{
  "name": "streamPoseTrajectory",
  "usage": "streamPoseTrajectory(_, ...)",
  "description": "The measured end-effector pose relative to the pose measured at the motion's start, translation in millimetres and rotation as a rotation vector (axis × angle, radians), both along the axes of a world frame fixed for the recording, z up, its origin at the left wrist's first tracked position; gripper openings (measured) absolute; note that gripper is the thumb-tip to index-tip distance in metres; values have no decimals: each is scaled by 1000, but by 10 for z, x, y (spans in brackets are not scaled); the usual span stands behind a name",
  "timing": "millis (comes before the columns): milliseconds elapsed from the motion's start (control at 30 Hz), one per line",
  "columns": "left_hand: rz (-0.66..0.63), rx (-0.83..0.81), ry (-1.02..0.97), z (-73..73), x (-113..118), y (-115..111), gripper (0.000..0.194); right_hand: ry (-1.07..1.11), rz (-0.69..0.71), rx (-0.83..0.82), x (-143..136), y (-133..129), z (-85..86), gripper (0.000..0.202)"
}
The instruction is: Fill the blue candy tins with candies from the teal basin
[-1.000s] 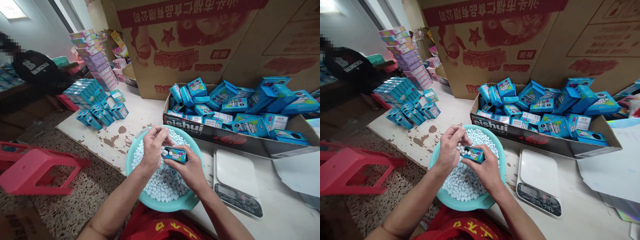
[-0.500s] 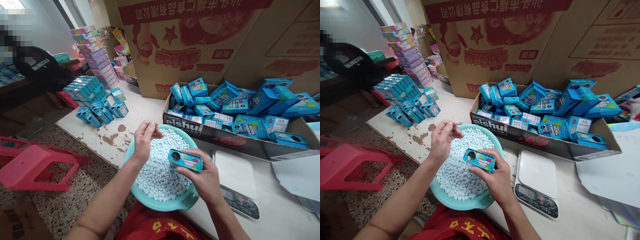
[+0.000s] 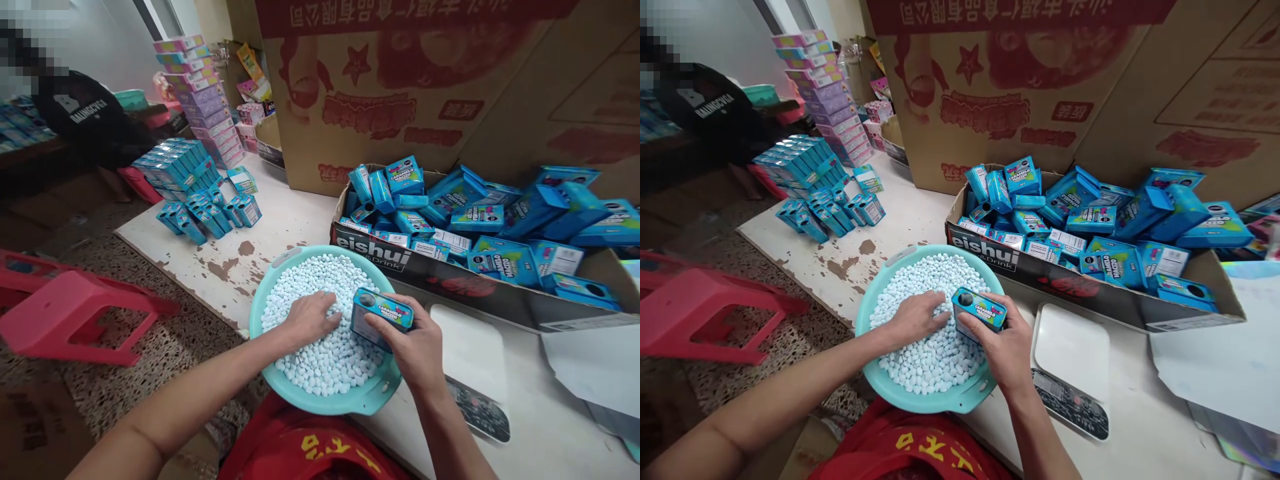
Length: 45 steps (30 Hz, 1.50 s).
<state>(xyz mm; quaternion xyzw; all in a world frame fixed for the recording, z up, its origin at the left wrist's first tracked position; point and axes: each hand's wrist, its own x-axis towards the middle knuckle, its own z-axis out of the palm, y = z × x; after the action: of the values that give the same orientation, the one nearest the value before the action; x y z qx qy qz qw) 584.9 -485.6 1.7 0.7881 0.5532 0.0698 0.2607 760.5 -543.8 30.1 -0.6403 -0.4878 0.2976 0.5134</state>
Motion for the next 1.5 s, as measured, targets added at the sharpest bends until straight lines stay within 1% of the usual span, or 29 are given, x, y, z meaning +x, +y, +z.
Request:
streamPoseTrajectory(67, 140, -43, -178, 15, -39, 41, 16, -26, 11, -8, 12, -11, -8, 42)
streamPoseTrajectory(100, 225, -105, -312, 38, -53, 61, 17, -38, 21, -7, 12, -16, -8, 42)
streamPoseTrajectory(133, 310, -191, -468, 76, -58, 75, 20, -48, 33, -5, 5, -21, -6, 41)
streamPoseTrajectory(200, 447, -370, -803, 202, -43, 89, 27, -74, 68, -1, -34, -28, 1, 40)
streamPoseTrajectory(267, 509, -463, -1110, 370, 6, 82, 30, -109, 119, 23, -108, -23, 10, 39)
streamPoseTrajectory(333, 518, -457, -1350, 530, 78, 67, 30, -151, 166, 57, -204, -6, 18, 37)
streamPoseTrajectory(367, 519, -435, -1440, 592, 115, 59, 29, -171, 188, 76, -254, 6, 22, 36)
streamPoseTrajectory(433, 530, -395, -1547, 668, 179, 49, 28, -200, 228, 110, -340, 31, 31, 34)
streamPoseTrajectory(533, 563, -329, -1589, 695, 227, 46, 25, -212, 248, 125, -407, 58, 53, 35)
streamPoseTrajectory(667, 573, -252, -1546, 700, 238, 57, 27, -204, 257, 113, -398, 74, 85, 37)
streamPoseTrajectory(867, 598, -284, -1501, 711, 254, 56, 28, -149, 274, 84, -368, 95, 89, 39)
streamPoseTrajectory(1033, 566, -262, -1464, 710, 254, 49, 27, -78, 296, 71, -365, 97, 87, 39)
streamPoseTrajectory(1300, 518, -193, -1460, 773, 292, 39, 23, -34, 265, 97, -361, 123, 79, 36)
streamPoseTrajectory(1500, 489, -110, -1413, 777, 324, 47, 18, 8, 232, 103, -374, 112, 49, 37)
